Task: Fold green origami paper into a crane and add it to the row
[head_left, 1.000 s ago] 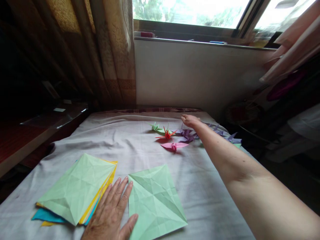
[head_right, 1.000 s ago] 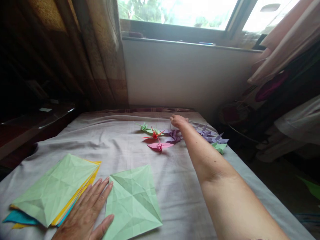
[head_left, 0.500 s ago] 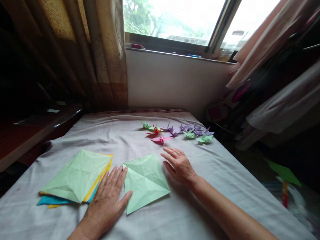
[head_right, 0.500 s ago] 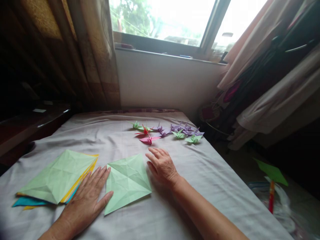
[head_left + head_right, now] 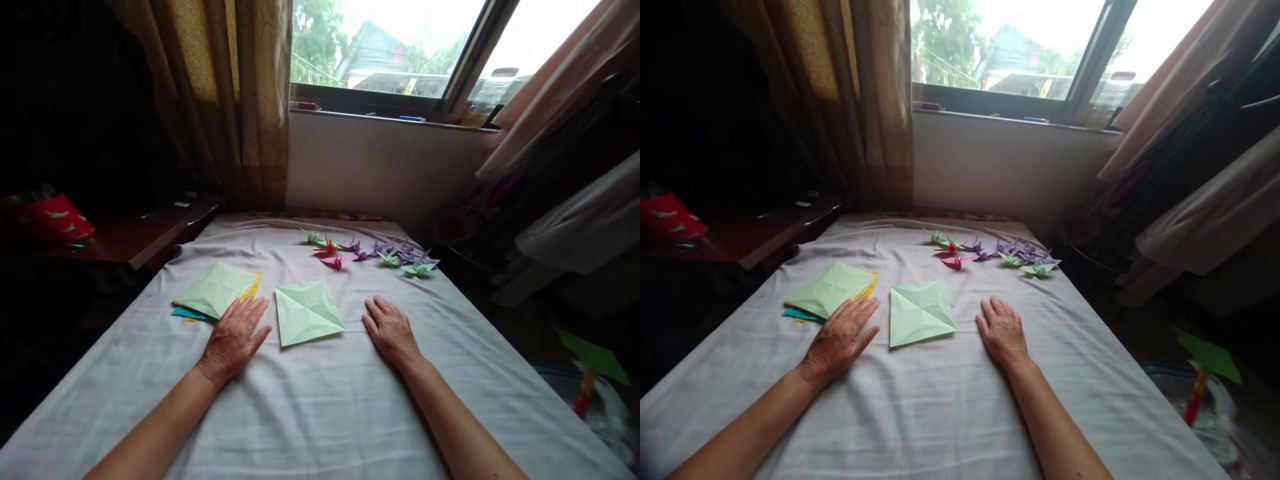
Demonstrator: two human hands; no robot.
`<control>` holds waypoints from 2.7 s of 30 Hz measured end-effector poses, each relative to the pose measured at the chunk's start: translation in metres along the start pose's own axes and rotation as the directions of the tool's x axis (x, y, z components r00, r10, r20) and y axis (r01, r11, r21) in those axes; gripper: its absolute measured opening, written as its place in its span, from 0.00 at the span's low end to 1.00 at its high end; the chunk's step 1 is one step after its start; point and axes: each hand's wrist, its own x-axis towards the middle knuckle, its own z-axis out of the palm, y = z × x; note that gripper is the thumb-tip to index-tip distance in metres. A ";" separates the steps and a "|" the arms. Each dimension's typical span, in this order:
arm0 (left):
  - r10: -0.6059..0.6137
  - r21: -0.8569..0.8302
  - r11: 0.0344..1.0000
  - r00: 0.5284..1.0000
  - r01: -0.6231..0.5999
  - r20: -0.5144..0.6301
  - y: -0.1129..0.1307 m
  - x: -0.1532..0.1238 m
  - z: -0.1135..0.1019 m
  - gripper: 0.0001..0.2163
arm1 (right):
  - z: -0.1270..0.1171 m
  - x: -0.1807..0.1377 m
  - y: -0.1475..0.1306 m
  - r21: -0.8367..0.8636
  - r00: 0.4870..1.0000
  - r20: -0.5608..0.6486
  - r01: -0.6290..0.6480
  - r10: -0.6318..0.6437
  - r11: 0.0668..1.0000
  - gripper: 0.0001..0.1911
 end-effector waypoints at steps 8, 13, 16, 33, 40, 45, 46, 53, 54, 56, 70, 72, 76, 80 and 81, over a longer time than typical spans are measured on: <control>-0.053 0.118 0.991 0.993 0.066 -0.107 -0.016 -0.054 -0.015 0.28 | -0.009 -0.007 -0.003 0.031 0.996 0.072 -0.050 0.048 0.998 0.22; -0.047 0.130 0.990 0.994 0.060 -0.099 -0.014 -0.059 -0.015 0.28 | -0.014 -0.013 -0.007 0.031 0.995 0.086 -0.060 0.057 0.998 0.22; -0.046 0.138 0.989 0.997 0.054 -0.064 -0.014 -0.060 -0.015 0.28 | -0.016 -0.015 -0.008 0.033 0.993 0.093 -0.072 0.069 0.997 0.22; -0.199 0.123 0.975 0.970 0.182 0.139 0.002 -0.054 -0.025 0.28 | -0.011 -0.023 -0.001 0.104 0.999 0.038 -0.036 0.033 0.994 0.20; -0.180 0.087 0.981 0.982 0.175 0.053 -0.009 -0.058 -0.029 0.23 | -0.015 -0.023 0.005 0.161 1.000 -0.001 -0.027 0.028 0.987 0.19; -0.047 0.032 0.998 0.998 0.045 0.052 0.013 -0.041 -0.033 0.19 | -0.028 -0.030 -0.026 0.243 0.998 -0.049 0.059 -0.048 0.968 0.21; -0.003 0.002 1.000 0.996 0.003 0.085 0.022 -0.034 -0.034 0.19 | -0.030 -0.032 -0.034 0.300 0.988 -0.087 0.150 -0.130 0.942 0.22; 0.117 -0.128 0.988 0.960 -0.087 0.253 0.075 0.006 -0.022 0.20 | -0.025 -0.045 -0.060 0.422 0.940 -0.155 0.341 -0.303 0.840 0.17; 0.104 -0.133 0.989 0.962 -0.072 0.254 0.076 0.009 -0.018 0.19 | -0.023 -0.045 -0.060 0.422 0.939 -0.163 0.343 -0.302 0.839 0.16; 0.091 -0.137 0.989 0.968 -0.059 0.234 0.077 0.011 -0.013 0.16 | -0.019 -0.043 -0.059 0.413 0.937 -0.179 0.349 -0.301 0.841 0.15; 0.113 -0.208 0.973 0.992 -0.100 0.050 0.067 0.008 -0.011 0.15 | -0.021 -0.041 -0.061 0.321 0.903 -0.289 0.403 -0.317 0.857 0.13; 0.116 -0.235 0.967 0.991 -0.099 0.061 0.067 0.007 -0.014 0.15 | -0.028 -0.041 -0.062 0.319 0.882 -0.343 0.433 -0.323 0.843 0.11; 0.163 -0.273 0.952 0.984 -0.137 0.076 0.074 0.005 -0.024 0.17 | -0.043 -0.046 -0.070 0.315 0.816 -0.442 0.529 -0.372 0.788 0.09; 0.170 -0.267 0.952 0.984 -0.150 0.054 0.080 0.000 -0.030 0.12 | -0.048 -0.054 -0.075 0.345 0.776 -0.444 0.610 -0.448 0.714 0.07; 0.166 -0.277 0.950 0.984 -0.143 0.061 0.079 -0.003 -0.031 0.12 | -0.047 -0.054 -0.074 0.361 0.777 -0.424 0.617 -0.466 0.699 0.09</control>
